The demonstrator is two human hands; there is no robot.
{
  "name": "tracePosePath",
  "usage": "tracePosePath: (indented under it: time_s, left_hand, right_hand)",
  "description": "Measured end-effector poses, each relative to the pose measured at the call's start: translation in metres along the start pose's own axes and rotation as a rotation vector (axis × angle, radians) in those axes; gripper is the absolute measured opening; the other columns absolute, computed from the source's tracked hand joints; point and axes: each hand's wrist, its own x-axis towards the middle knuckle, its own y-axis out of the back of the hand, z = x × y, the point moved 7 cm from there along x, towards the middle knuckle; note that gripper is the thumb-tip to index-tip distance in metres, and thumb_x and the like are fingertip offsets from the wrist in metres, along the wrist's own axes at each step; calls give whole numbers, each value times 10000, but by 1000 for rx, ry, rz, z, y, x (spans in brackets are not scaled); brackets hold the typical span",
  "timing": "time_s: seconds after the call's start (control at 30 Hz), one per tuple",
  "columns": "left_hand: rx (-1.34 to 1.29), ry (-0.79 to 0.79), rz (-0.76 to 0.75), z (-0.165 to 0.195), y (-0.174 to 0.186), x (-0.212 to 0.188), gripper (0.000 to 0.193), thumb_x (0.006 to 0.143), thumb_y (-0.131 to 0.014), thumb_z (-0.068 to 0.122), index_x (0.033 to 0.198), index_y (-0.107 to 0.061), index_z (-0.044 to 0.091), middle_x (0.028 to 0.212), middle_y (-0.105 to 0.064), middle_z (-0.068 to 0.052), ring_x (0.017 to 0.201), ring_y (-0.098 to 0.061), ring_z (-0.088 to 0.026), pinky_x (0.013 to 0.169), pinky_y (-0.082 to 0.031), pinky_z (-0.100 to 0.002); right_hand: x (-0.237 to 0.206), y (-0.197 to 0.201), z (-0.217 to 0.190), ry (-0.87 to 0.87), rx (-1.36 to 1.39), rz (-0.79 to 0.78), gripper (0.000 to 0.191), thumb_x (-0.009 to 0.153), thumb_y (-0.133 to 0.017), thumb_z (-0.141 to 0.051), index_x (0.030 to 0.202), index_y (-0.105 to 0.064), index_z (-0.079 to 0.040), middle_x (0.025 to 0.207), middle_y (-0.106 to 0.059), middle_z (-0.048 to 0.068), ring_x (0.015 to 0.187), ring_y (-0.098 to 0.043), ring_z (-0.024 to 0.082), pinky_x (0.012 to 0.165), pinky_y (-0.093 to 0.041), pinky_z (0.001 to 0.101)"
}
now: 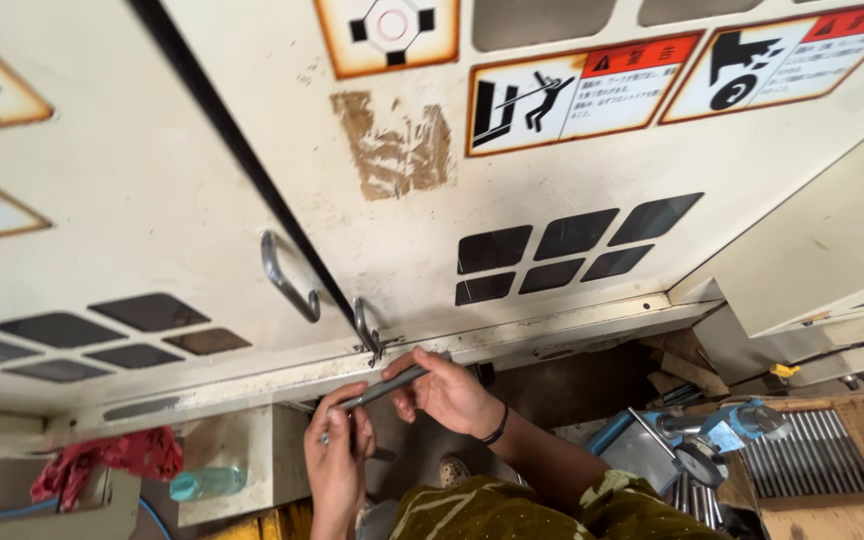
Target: The person inspects multiple cylindrical metal rods by hand, rotating them and comparing them. The person opens a machine door, places one rod into the machine's chuck, then closes the door and continues handling other rods.
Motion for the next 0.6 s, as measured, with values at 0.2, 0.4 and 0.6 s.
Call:
tracePosePath:
  time_s: [0.2,0.4,0.6]
  left_hand:
    - [-178,-98,-72,2,15,10,415,1109,-506,365,1146,-567,-44,714,-487,-28,552,-362,-81,496,-271,-269]
    - [-114,-19,-112,7,7,29,428,1034,-557,263,1373,-591,5,653,-441,15,511,-339,-70,438,-242,-257]
    - [179,-163,-37,19,-5,35,324,990,-644,228,1224,-700,11,725,-603,1,573,-473,-70,473,-351,-230]
  right_hand:
    - [11,-6,-2,63,-214,-13,477,1140,-453,-413,1218,-687,-5,919,-703,91,807,-662,175,716,-527,320]
    - [33,-11,3,72,-161,6,474,1133,-464,-419,1243,-682,-13,937,-708,82,807,-661,169,732,-542,324]
    - [48,1,6,59,25,116,501,1041,-445,-439,1259,-671,-49,886,-718,71,741,-665,174,649,-537,306]
